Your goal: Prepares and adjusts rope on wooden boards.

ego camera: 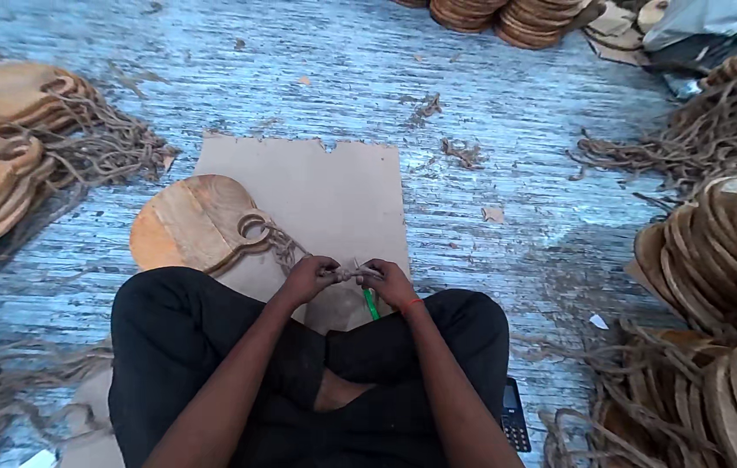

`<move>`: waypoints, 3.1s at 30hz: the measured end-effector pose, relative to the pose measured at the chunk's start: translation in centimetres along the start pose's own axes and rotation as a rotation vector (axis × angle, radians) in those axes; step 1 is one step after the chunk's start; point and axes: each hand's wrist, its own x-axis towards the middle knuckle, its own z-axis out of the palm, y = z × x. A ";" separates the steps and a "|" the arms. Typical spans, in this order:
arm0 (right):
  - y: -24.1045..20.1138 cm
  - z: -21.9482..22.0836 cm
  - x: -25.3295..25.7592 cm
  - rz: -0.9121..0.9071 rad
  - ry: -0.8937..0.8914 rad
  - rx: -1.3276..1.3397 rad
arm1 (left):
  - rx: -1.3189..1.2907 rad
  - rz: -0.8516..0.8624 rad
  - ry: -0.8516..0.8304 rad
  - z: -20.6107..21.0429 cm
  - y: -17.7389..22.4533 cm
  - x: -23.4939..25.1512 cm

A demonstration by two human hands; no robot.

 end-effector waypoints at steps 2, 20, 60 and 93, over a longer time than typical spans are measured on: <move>0.5 0.0 0.7 0.010 0.012 0.038 | -0.033 0.054 0.024 0.6 -0.2 0.3; -0.3 -0.7 3.2 0.205 0.173 0.002 | -0.315 -0.263 0.066 4.0 -0.4 3.3; -1.6 -0.1 4.7 0.404 0.051 -0.310 | -0.118 -0.353 0.119 6.3 1.2 4.4; 1.1 -1.8 3.2 0.354 0.477 0.456 | -0.359 -0.281 0.202 4.6 0.1 4.1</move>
